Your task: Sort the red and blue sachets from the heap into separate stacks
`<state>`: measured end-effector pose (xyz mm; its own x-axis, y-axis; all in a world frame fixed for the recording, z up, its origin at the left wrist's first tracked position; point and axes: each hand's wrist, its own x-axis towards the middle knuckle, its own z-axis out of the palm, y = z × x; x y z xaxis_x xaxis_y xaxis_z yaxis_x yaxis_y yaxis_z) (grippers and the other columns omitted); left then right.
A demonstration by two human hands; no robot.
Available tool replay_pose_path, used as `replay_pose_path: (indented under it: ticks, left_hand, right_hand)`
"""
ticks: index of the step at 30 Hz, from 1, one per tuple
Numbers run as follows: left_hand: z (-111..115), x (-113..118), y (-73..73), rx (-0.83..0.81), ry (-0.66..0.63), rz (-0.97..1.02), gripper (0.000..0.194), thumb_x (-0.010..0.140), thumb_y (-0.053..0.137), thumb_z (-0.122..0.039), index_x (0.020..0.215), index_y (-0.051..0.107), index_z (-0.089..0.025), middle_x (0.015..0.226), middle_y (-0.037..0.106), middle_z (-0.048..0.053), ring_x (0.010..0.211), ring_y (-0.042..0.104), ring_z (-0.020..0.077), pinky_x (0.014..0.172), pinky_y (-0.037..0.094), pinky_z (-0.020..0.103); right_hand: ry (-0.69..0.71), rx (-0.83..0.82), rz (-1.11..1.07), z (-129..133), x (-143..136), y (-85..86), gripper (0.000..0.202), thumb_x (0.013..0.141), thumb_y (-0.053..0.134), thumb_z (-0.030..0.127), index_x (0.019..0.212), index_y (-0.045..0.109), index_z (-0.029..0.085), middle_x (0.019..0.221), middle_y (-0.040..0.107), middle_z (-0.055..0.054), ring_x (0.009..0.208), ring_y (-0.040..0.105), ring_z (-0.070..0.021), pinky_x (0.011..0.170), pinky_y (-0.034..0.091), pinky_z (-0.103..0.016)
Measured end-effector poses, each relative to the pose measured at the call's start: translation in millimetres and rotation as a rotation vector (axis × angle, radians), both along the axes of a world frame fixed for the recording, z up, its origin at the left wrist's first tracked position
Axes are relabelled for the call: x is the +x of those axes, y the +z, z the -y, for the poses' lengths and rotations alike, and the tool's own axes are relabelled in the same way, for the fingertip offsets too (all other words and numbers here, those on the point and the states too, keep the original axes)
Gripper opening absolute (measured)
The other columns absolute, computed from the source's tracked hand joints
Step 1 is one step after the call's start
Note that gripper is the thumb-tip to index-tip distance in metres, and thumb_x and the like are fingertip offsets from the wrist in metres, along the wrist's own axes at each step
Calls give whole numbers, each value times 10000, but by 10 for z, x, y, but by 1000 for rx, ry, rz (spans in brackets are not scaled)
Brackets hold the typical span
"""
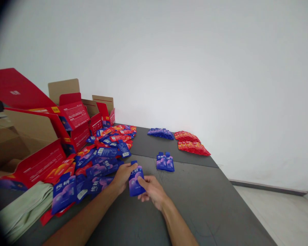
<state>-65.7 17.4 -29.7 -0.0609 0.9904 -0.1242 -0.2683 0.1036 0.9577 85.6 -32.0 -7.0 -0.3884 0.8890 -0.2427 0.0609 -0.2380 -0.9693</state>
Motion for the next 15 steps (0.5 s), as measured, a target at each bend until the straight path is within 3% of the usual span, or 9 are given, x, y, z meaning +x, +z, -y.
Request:
replay_pose_path:
  ticks: [3,7,12,15]
  left_hand:
    - [-17,-6,-38,-116,-7,65,321,623,770,-391,715,668,-101,602,639,30,516,562,132,505,417,244]
    - [-9,-4,-22,-158,-47,82,344,611,777,-419,706,660,-110,579,620,11,493,545,122,483,413,239]
    - [74,-21,65,-168,-245,-16,461,690,672,-575,761,680,-120,601,640,31,488,563,142,473,428,255]
    - [137,-33,110,-95,-427,-13,330,702,668,-443,774,677,-121,639,664,60,530,601,165,500,464,274]
  right_hand:
    - [48,-102,-59,25,32,49,518,778,618,655,933,636,161,552,596,6,424,508,-84,421,341,-169]
    - [36,-83,-75,5,41,27,491,780,642,623,907,644,149,554,591,11,416,487,-68,415,332,-159]
    - [-33,79,-53,-55,24,-46,488,816,594,632,854,628,146,557,592,18,408,425,-49,413,255,-163]
    - [-120,185,-17,-100,30,-56,492,834,559,640,824,625,152,577,602,14,428,427,-58,430,270,-180]
